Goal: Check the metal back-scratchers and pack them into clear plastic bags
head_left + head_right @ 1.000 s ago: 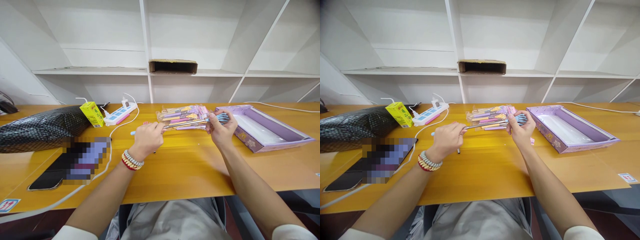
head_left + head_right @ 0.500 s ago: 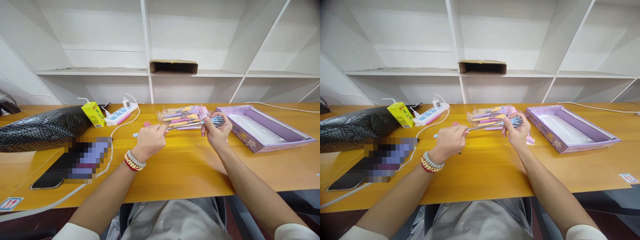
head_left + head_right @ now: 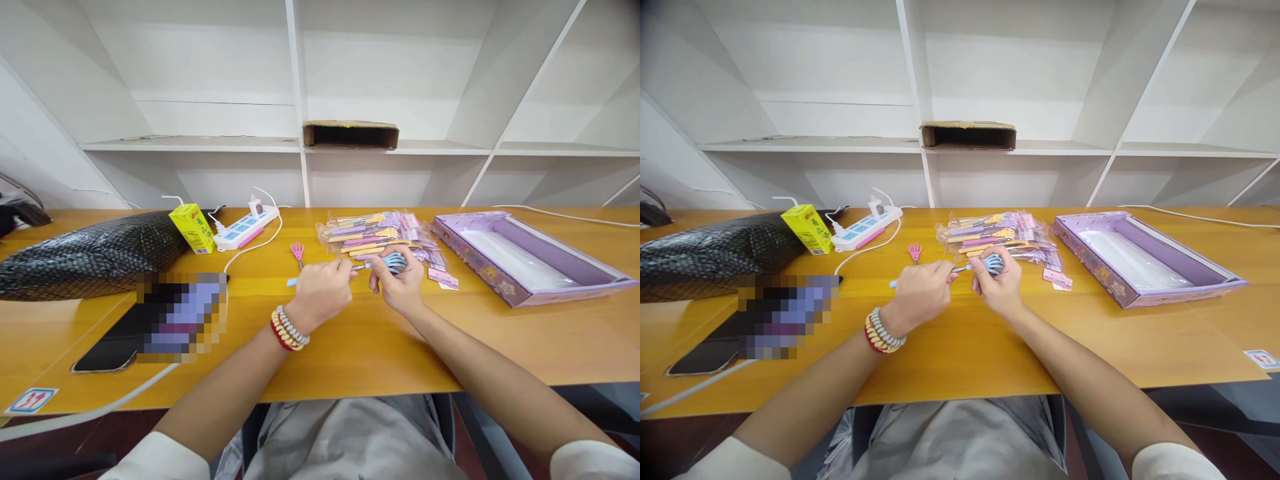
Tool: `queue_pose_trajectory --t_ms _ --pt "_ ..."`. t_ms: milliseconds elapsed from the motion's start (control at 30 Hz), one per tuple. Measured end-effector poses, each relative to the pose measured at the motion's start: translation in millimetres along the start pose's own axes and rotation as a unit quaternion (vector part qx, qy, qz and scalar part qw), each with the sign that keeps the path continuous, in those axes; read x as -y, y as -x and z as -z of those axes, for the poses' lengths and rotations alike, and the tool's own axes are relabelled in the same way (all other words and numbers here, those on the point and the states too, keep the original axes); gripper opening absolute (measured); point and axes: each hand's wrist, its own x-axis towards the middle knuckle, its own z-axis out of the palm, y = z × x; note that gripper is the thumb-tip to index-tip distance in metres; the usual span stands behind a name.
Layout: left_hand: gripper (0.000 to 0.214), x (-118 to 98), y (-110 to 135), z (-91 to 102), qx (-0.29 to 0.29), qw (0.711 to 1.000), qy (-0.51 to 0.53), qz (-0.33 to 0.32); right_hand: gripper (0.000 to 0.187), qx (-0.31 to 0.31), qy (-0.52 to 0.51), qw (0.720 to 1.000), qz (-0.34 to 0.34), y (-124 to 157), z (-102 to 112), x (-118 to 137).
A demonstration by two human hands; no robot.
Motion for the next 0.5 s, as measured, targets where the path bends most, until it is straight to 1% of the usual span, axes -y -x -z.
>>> queue_pose_trajectory --t_ms 100,200,367,500 --pt "0.028 -3 1 0.2 0.005 1.0 -0.003 0.011 0.022 -0.003 0.004 1.0 -0.004 2 -3 -4" --pt "0.029 -1 1 -0.1 0.006 1.0 0.001 0.016 0.024 -0.002 -0.006 1.0 -0.011 1 -2 -7" --pt "0.031 6 -1 -0.5 0.01 1.0 0.003 0.009 0.026 0.032 -0.044 0.998 -0.043 -3 2 -6" --pt "0.034 9 -5 -0.3 0.016 1.0 0.008 -0.001 0.025 0.046 -0.035 0.997 -0.052 -8 8 -3"
